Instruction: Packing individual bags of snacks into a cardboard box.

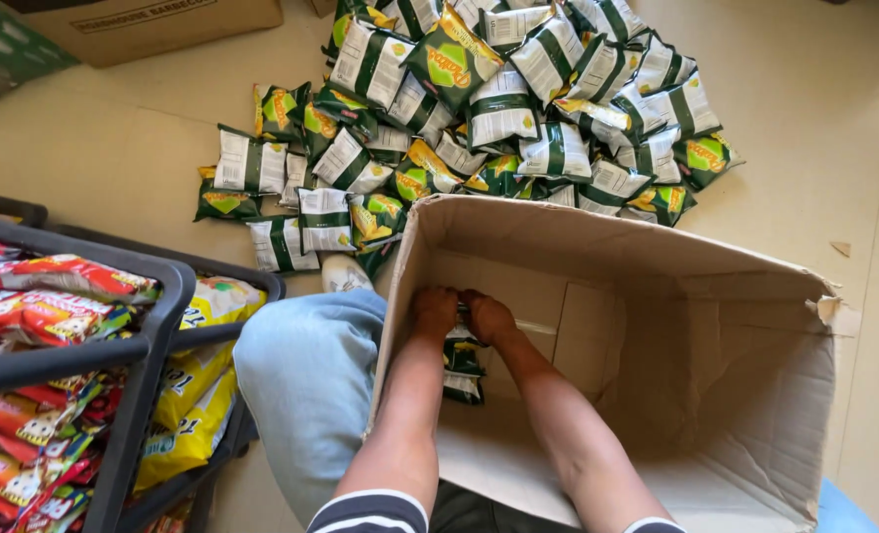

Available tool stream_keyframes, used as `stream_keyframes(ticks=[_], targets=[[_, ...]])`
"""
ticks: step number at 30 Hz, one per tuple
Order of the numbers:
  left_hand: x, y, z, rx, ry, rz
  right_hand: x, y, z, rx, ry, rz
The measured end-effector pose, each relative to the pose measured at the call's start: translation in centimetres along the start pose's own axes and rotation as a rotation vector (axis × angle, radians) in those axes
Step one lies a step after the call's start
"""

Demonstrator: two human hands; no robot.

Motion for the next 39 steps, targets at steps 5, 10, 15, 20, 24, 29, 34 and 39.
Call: stream_keyframes(ticks=[5,10,15,20,24,29,34,39], targets=[[-4.3,-1.2,0.0,-0.002,-0.033,0.013,-4.3,0.3,1.9,-0.029,0.128,-0.007],[-5.7,-2.5,-0.4,0.036,-0.017,-0.013,-4.7,0.1,1.7,0.011,0.139,0.045],[-5.2,-2.7,-0.4,0.038,0.024,-0.005,-1.1,0.6,-1.5,-0.162,0.039,-0.154],[-5.8,-2.7,-0.2,0.062,0.024,-0.042,-5.0,-1.0,1.8,-0.123,0.077,-0.121],[-3.5,-1.6,0.4,0.093,0.019,-0.046,-4.6,-1.3,1.5,-0.143,0.077,-0.128],[-4.6,-3.2,-0.1,0.111,0.005,-0.035,-2.2,-1.3,0.9,-0.152,-0.069,-0.187],[-3.8,-3.6,0.6,0.115,-0.001,-0.071,-0.4,-0.6,1.9,-0.063,-0.230,-0.145],[-0.6,-3.4,1.7,0.130,0.012,-0.121,1.1,-1.0,3.5,-0.126,-0.216,-0.128]])
Point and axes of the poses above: each hand's wrist, its own y-axis away from the middle knuckle, its own x-axis out of the back of the hand, z = x × y, the point moved 2 cm from there along -y, towards the middle knuckle, and after that the axes turned 4 degrees about -z, right-handed, at the moved point
